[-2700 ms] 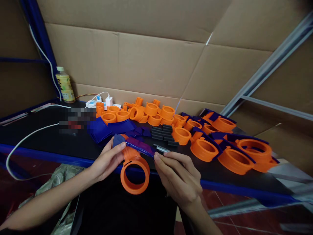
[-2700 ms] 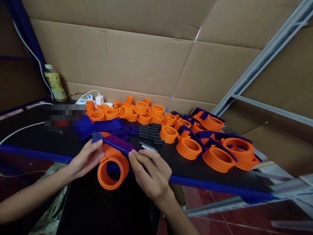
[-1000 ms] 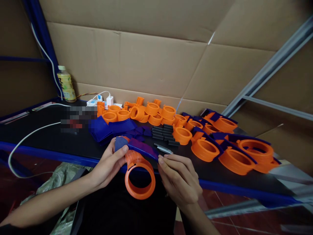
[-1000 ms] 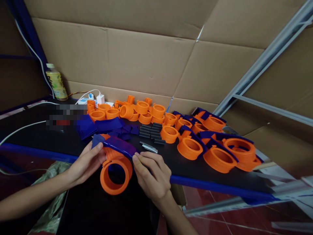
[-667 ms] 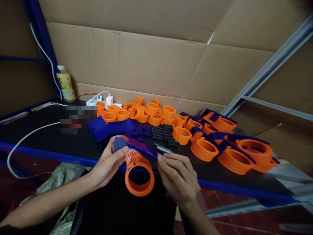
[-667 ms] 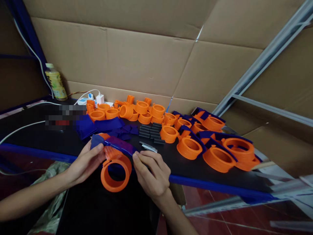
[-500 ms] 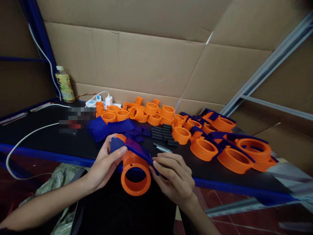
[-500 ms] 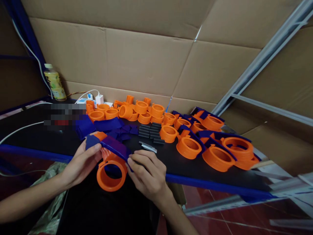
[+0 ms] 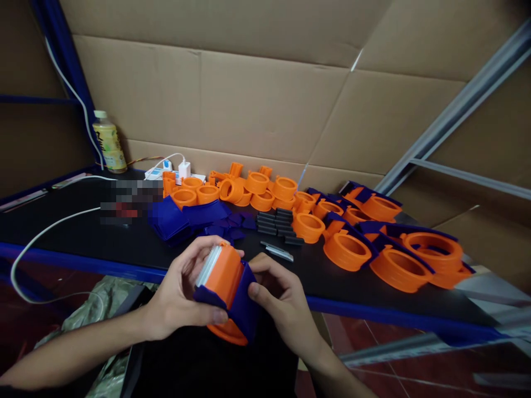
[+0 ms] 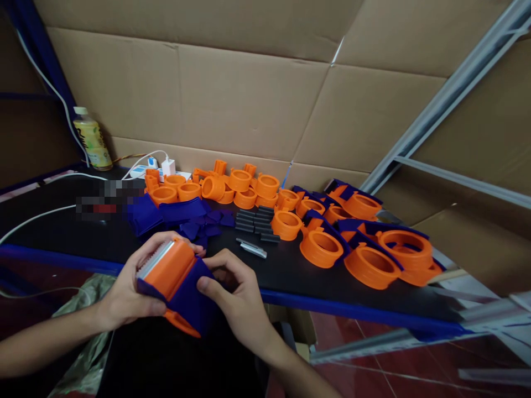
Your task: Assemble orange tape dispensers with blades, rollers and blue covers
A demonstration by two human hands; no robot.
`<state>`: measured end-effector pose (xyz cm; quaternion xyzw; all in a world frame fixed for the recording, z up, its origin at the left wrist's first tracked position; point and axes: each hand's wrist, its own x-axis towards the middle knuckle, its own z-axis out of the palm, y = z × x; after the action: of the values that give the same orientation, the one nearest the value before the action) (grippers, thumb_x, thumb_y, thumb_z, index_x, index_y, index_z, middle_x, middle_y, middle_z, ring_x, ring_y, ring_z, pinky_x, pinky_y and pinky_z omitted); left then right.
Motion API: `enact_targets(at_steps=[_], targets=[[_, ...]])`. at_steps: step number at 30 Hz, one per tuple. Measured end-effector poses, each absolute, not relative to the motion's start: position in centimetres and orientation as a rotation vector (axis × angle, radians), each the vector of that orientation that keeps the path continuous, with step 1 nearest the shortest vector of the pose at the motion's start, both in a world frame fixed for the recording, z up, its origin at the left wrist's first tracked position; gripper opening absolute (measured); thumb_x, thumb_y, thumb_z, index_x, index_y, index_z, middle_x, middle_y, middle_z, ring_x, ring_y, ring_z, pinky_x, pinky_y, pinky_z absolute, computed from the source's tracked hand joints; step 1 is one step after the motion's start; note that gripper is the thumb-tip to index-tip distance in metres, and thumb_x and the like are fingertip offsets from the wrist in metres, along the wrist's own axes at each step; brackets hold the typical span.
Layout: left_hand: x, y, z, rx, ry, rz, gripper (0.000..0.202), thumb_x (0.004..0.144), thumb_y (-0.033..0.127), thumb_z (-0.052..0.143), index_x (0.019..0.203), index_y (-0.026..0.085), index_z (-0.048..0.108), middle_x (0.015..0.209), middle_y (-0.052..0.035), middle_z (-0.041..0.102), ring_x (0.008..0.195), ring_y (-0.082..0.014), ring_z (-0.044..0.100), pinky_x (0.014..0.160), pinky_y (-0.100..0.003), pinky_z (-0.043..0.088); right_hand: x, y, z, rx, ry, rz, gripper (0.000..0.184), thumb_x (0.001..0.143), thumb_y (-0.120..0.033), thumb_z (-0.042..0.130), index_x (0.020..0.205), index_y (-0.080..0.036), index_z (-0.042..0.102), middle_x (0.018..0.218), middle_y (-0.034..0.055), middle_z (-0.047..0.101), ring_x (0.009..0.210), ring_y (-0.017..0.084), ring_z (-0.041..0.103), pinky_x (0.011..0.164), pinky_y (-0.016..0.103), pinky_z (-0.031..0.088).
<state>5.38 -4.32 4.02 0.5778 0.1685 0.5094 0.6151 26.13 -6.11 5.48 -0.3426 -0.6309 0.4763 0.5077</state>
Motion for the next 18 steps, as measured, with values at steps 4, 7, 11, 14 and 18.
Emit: enact_targets(at_steps=[4,7,11,14,18], targets=[[5.32,-3.74,3.66,1.452,0.337,1.209,0.078,0.057,0.029,0.092,0.127,0.026,0.059,0.118,-0.0089,0.061,0.115,-0.0322,0.060,0.105,-0.046,0.045,26.04,-6.16,5.39,-0.743,-1.387,1.237,0.014,0.082,-0.031,0.077,0.081,-0.021,0.067,0.081,-0.0010,0.053,0.075,0.012,0.049,0.067,0.024,0.039],[5.44,-3.57,3.59,1.497,0.233,1.225,0.078,0.053,0.027,0.094,0.124,0.025,0.061,0.116,-0.0084,0.060,0.114,-0.0319,0.059,0.112,-0.053,0.037,26.02,-6.45,5.39,-0.731,-1.337,1.247,0.015,0.081,-0.028,0.078,0.077,-0.020,0.065,0.077,-0.0021,0.051,0.074,0.012,0.048,0.069,0.024,0.037],[5.50,-3.43,3.88,1.550,0.144,1.213,0.082,0.050,0.027,0.096,0.124,0.026,0.062,0.113,-0.0076,0.059,0.105,-0.0285,0.063,0.115,-0.059,0.031,25.92,-6.90,5.33,-0.709,-1.325,1.316,0.017,0.080,-0.027,0.079,0.076,-0.020,0.064,0.076,-0.0026,0.051,0.074,0.012,0.046,0.071,0.024,0.037],[5.35,-3.26,4.07,1.561,0.126,1.194,0.083,0.048,0.029,0.097,0.124,0.025,0.062,0.112,-0.0080,0.060,0.108,-0.0298,0.061,0.115,-0.060,0.032,25.84,-6.89,5.19,-0.699,-1.314,1.352,0.020,0.080,-0.027,0.080,0.075,-0.019,0.062,0.076,-0.0026,0.053,0.075,0.012,0.047,0.075,0.025,0.038],[5.19,-3.51,4.21,1.555,0.146,1.165,0.081,0.048,0.026,0.097,0.121,0.024,0.063,0.112,-0.0087,0.063,0.110,-0.0315,0.062,0.115,-0.059,0.031,25.94,-6.54,5.23,-0.696,-1.394,1.317,0.019,0.081,-0.029,0.078,0.074,-0.020,0.063,0.077,-0.0020,0.055,0.079,0.013,0.052,0.078,0.027,0.042]])
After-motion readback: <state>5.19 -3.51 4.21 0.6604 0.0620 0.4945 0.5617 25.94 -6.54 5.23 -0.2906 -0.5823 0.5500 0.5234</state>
